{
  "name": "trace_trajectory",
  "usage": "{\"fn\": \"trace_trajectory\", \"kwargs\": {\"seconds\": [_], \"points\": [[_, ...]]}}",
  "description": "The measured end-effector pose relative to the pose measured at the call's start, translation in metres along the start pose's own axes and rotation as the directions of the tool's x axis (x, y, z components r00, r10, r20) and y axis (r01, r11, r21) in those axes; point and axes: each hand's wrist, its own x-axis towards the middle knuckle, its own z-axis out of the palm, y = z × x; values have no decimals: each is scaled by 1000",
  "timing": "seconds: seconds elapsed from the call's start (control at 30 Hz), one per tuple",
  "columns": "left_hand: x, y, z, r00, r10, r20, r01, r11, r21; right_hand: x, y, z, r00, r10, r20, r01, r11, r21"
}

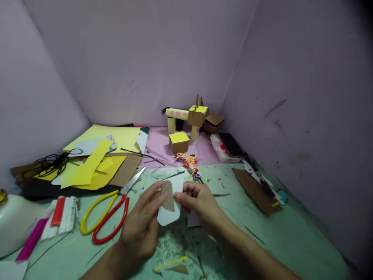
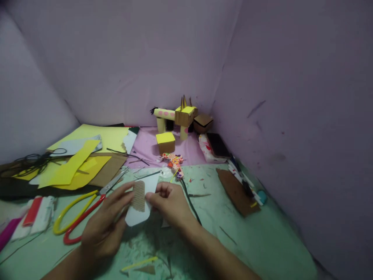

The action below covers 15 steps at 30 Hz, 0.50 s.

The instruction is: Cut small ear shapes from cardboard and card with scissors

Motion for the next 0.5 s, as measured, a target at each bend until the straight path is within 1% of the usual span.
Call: {"fn": "trace_trajectory", "kwargs": {"seconds": [0.03,0.07,0.1,0.13,0.17,0.2,0.27,0.3,0.33,0.37,0.43,0.47,0.5], "points": [[0,1,1,992,-120,-47,119,993,-22,1,1,-2,999,20,-29,-18,999,47],[0,2,2,966,-244,-83,240,969,-57,2,1,-4,998,32,-55,-28,996,84],[1,3,2,927,-364,-93,355,929,-105,3,1,-6,997,44,-69,-36,993,112],[3,4,2,880,-471,-67,456,875,-164,4,2,-9,996,56,-71,-46,991,129],[5,6,2,829,-560,-10,543,809,-226,4,3,-11,996,62,-64,-53,990,132],[8,7,2,774,-630,67,620,732,-282,4,4,-13,997,59,-56,-52,991,125],[13,9,3,656,-719,230,739,551,-386,3,7,-13,999,41,-34,-38,995,93],[15,9,3,609,-736,297,774,468,-426,2,9,-11,999,32,-22,-31,997,72],[16,9,4,576,-739,350,794,404,-455,0,11,-9,1000,26,-11,-26,998,51],[17,9,4,555,-737,385,804,358,-474,-2,12,-6,1000,23,6,-23,999,29],[17,9,5,526,-747,406,818,314,-482,-4,11,-3,998,26,63,-24,999,-39],[16,9,5,511,-762,398,828,311,-467,-4,8,-6,995,27,100,-18,996,-90],[15,8,5,484,-799,356,838,307,-450,-3,2,-12,991,25,130,-3,986,-166]]}}
